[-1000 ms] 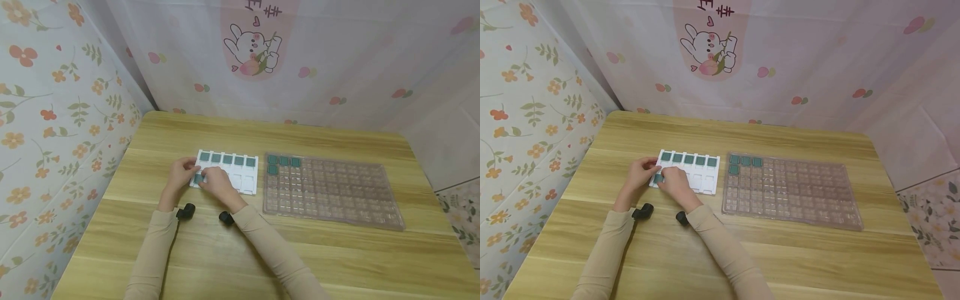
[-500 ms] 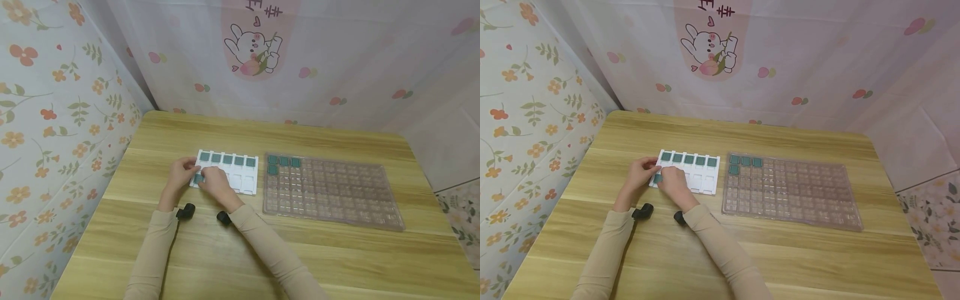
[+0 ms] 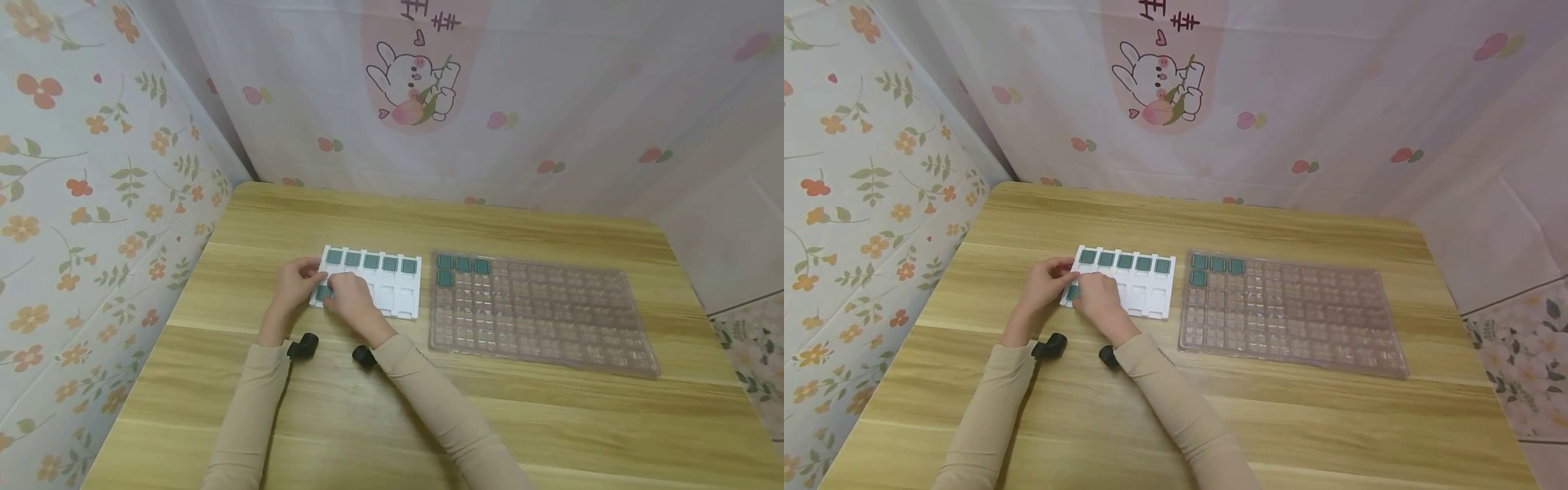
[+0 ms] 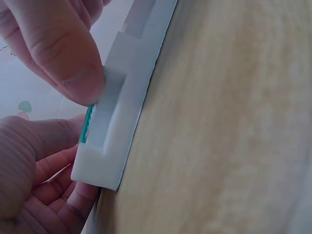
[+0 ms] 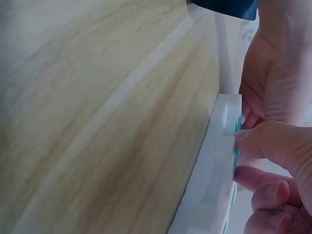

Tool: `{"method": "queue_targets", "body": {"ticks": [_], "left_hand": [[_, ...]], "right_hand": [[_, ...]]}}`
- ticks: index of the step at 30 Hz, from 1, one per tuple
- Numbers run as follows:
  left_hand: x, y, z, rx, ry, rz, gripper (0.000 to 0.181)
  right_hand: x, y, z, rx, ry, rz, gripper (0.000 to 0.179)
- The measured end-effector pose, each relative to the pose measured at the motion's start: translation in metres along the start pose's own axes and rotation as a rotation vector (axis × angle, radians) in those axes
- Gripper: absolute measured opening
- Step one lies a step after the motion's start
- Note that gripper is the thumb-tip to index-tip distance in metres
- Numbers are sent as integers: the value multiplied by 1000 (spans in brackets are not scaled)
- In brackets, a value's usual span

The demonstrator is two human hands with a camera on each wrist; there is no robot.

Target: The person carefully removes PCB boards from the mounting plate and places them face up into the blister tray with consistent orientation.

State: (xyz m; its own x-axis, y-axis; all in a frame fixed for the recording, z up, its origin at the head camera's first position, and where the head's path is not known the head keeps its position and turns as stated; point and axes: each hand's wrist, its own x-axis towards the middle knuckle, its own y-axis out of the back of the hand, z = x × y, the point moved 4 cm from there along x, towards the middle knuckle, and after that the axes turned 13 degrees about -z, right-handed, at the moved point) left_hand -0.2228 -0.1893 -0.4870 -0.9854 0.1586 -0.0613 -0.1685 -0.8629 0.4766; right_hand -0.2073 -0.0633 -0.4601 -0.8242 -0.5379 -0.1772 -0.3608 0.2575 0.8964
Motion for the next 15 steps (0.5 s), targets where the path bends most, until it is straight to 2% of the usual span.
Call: {"method": "queue_targets", "body": {"ticks": [7,15], "left_hand": [[1,0,-2,-19,18,-2,33],[1,-1,-2,-27,43,-1,33]], "right_hand": [[-2,5,0,-27,-11,-17,13],[-7,11,3,-3,-27,-43,16]]}}
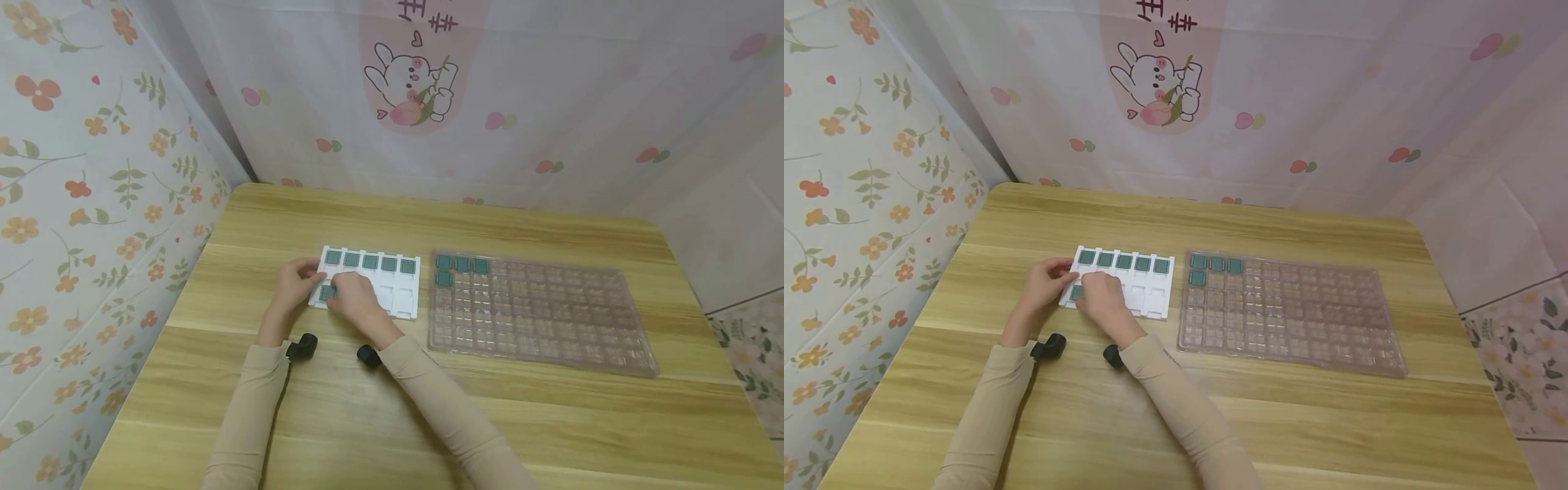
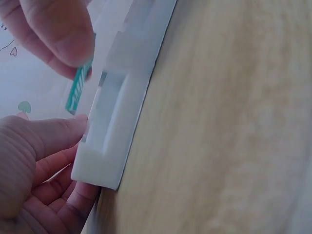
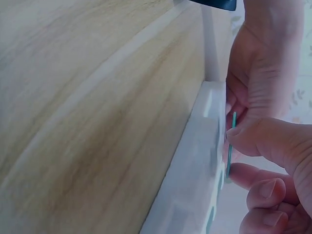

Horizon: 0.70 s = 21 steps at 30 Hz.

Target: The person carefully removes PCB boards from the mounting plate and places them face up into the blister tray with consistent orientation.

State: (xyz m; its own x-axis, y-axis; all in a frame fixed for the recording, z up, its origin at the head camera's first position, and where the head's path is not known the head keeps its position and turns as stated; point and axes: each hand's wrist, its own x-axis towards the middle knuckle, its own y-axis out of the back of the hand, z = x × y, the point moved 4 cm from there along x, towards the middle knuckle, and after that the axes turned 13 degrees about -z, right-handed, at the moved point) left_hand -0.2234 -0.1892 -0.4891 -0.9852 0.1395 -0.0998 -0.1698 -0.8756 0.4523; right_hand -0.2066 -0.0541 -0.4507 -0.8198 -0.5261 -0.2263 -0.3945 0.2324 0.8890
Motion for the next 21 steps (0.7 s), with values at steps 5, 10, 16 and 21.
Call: {"method": "queue_targets", "body": {"ticks": [5,10,16,21], "left_hand": [[0,0,-1,11,1,-9,32],[0,-1,0,2,2,-18,32],[0,0,0,11,-10,-18,33],[-1,0,-1,13,2,-19,34]], "right_hand": [[-3,3,3,16,-17,-10,17],[-9,6,7,28,-33,-18,11],[-15,10,14,46,-47,-5,20],[-20,14,20,57,-34,8,26]]}}
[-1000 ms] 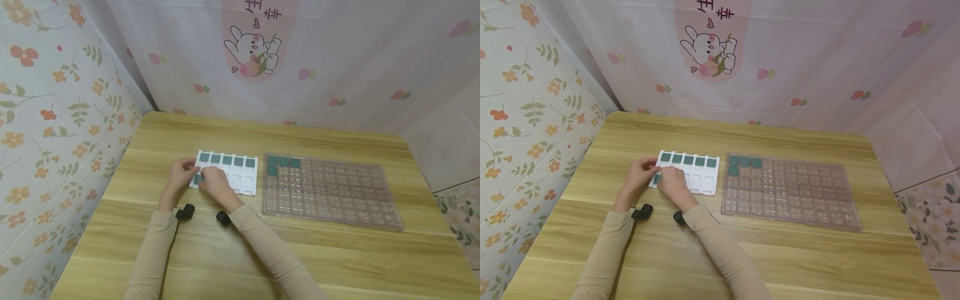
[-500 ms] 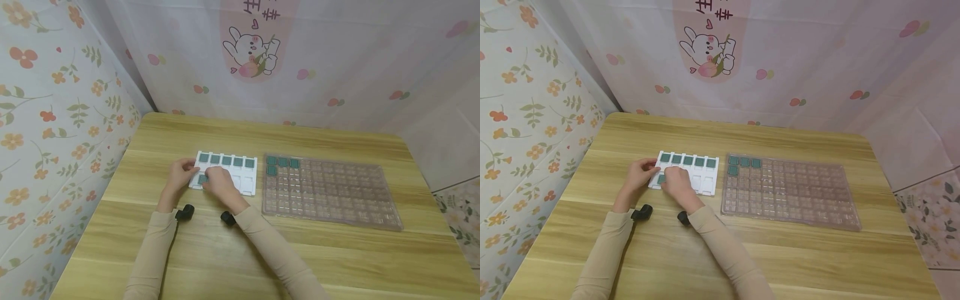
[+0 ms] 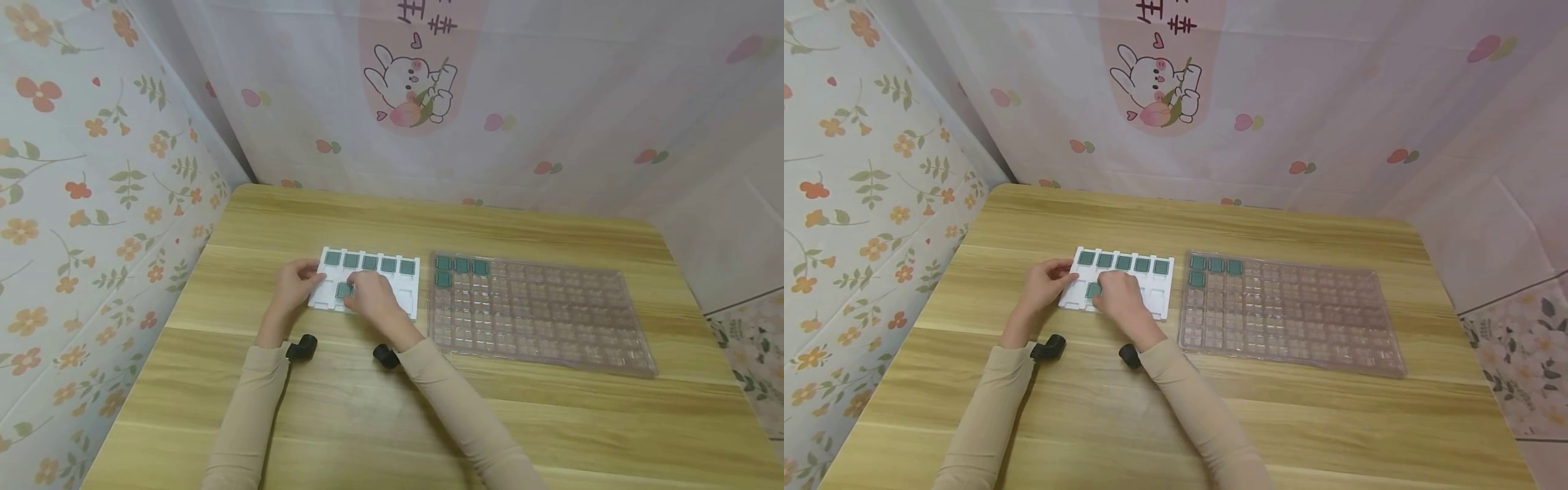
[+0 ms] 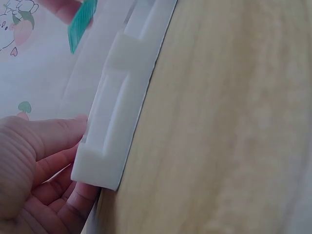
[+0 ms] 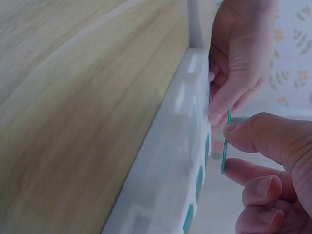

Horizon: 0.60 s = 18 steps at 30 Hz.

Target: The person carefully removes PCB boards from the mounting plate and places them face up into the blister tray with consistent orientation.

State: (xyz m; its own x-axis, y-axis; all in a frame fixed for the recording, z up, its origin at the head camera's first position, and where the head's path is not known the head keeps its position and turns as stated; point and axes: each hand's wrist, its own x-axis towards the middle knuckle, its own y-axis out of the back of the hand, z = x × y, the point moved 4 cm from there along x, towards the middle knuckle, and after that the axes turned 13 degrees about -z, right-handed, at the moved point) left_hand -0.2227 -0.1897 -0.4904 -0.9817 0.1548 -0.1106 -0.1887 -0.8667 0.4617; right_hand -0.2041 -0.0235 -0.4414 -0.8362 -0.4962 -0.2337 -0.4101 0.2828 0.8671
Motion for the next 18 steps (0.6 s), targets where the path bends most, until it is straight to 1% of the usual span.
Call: {"method": "queue_targets", "body": {"ticks": [7,11,18], "left_hand": [[1,0,-1,0,-4,17,33],[1,0,-1,5,-7,19,33],[0,0,1,11,-10,18,33]], "right_hand": [[-7,7,6,38,32,13,26],[-9,9,11,61,29,12,26],[-12,11,20,70,11,25,26]]}}
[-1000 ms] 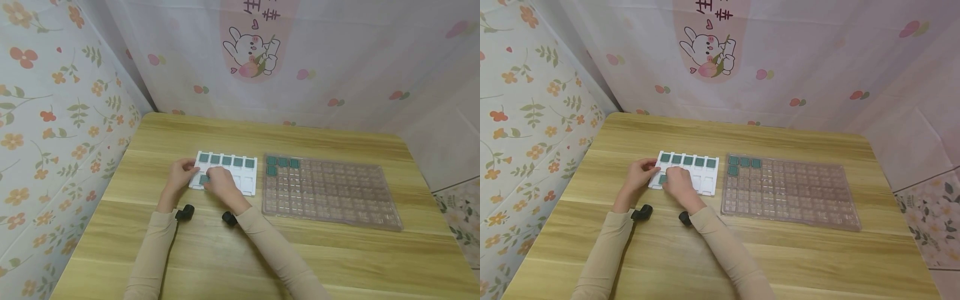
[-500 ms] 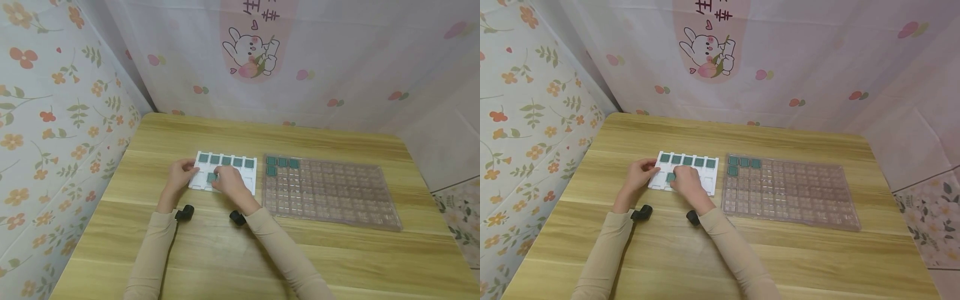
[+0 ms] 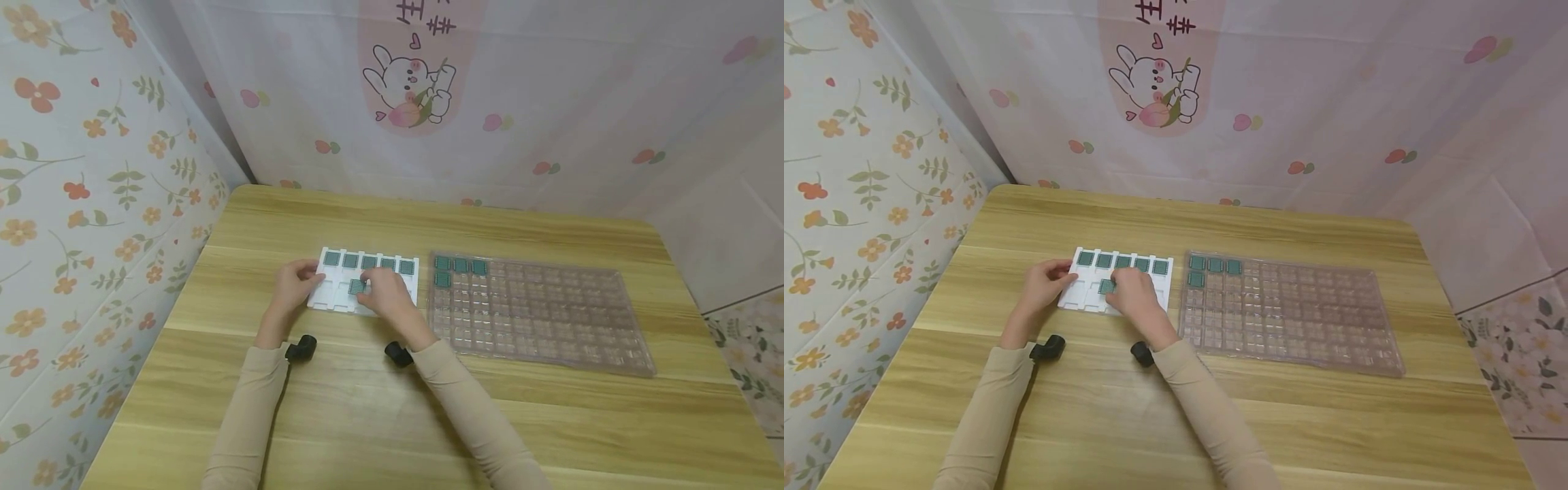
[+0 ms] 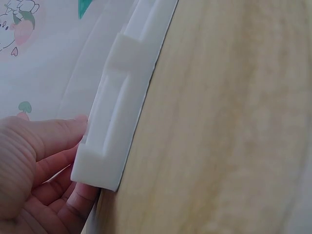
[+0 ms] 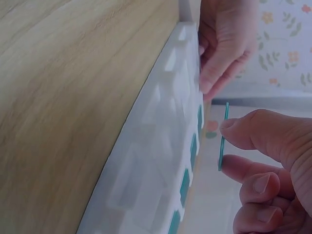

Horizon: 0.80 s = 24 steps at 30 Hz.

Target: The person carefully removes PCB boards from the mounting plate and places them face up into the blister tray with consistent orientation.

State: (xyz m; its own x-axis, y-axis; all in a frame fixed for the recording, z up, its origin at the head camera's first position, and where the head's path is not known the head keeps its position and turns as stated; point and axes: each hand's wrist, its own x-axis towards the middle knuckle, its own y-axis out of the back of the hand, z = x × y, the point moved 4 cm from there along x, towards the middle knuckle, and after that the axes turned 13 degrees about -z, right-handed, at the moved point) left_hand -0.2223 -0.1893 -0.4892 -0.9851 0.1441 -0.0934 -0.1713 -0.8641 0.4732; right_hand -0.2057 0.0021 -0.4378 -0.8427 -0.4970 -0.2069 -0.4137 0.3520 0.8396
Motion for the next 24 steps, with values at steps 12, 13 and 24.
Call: {"method": "queue_targets", "body": {"ticks": [12,13,24], "left_hand": [[0,-1,1,6,11,-13,33],[0,-1,1,13,8,-14,33],[-1,0,2,25,-5,-1,33]], "right_hand": [[-9,9,15,-27,16,67,24],[-10,9,17,-24,17,70,24],[-18,19,34,39,2,57,29]]}}
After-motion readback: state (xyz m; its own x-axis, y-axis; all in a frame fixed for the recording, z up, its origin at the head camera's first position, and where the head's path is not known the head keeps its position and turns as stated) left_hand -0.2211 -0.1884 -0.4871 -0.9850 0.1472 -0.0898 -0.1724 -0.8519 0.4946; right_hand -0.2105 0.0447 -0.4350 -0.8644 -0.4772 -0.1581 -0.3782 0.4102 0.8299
